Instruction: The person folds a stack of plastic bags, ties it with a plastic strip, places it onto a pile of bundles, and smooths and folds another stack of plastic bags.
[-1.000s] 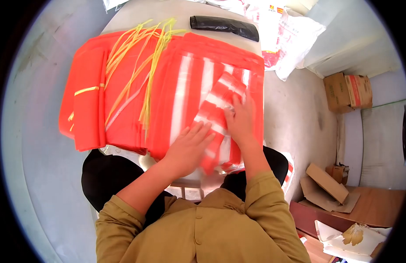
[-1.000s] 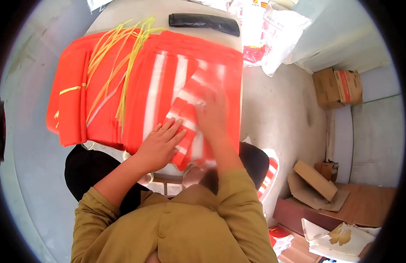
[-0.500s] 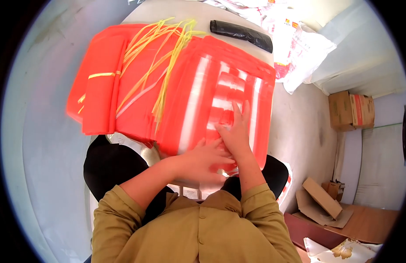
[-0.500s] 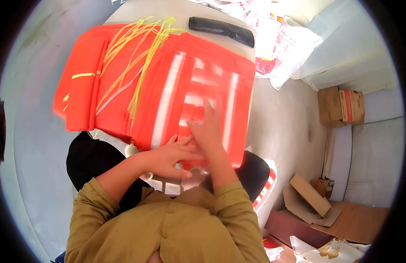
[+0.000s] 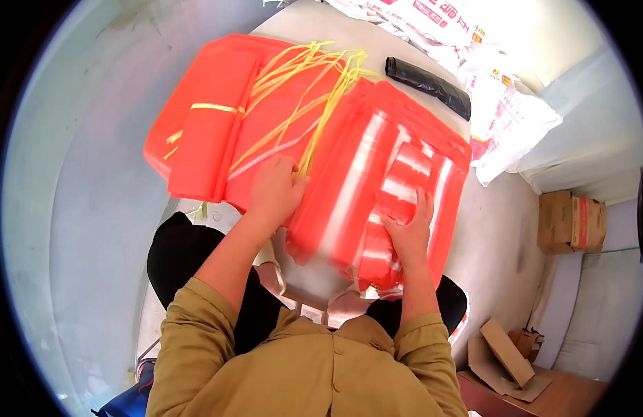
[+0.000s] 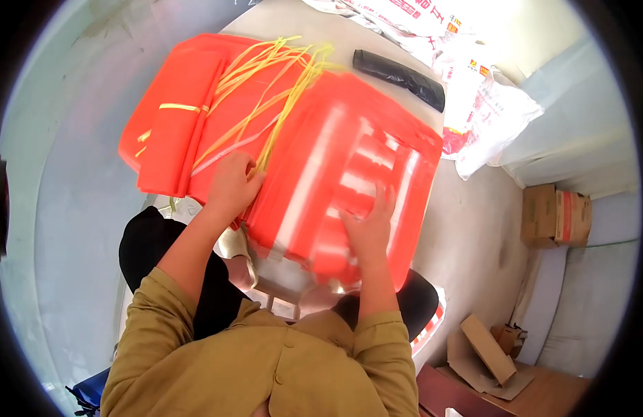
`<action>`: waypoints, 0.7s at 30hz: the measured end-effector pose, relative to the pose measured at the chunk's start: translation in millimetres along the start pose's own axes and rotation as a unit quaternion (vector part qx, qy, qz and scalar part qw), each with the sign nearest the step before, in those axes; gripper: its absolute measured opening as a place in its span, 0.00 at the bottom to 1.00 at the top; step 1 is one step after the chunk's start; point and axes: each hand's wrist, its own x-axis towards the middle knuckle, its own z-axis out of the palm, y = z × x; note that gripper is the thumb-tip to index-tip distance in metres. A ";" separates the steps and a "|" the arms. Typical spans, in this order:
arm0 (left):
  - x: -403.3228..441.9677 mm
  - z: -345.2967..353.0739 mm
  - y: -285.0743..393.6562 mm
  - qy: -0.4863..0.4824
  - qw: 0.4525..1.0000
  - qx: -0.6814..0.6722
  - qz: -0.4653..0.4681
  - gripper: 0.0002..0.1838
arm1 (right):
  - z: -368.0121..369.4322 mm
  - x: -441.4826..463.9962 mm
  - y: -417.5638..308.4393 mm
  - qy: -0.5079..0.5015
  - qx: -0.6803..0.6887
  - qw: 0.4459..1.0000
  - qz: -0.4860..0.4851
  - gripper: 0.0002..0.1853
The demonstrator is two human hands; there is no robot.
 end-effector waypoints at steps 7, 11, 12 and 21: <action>-2.3 4.0 -3.8 -0.015 0.997 0.067 0.032 0.12 | 4.5 8.6 16.1 0.011 0.002 1.000 -0.028 0.56; 0.0 10.5 -11.6 0.002 0.999 0.042 0.027 0.09 | 0.1 6.9 9.5 0.001 0.038 0.999 -0.009 0.57; 0.7 8.3 -11.6 0.001 1.000 0.016 0.018 0.08 | -0.3 6.7 9.1 -0.002 0.046 0.999 -0.004 0.57; -2.8 -19.8 14.1 -0.125 0.876 -0.421 -0.197 0.07 | -14.6 -3.7 -27.0 -0.039 0.414 0.899 0.133 0.55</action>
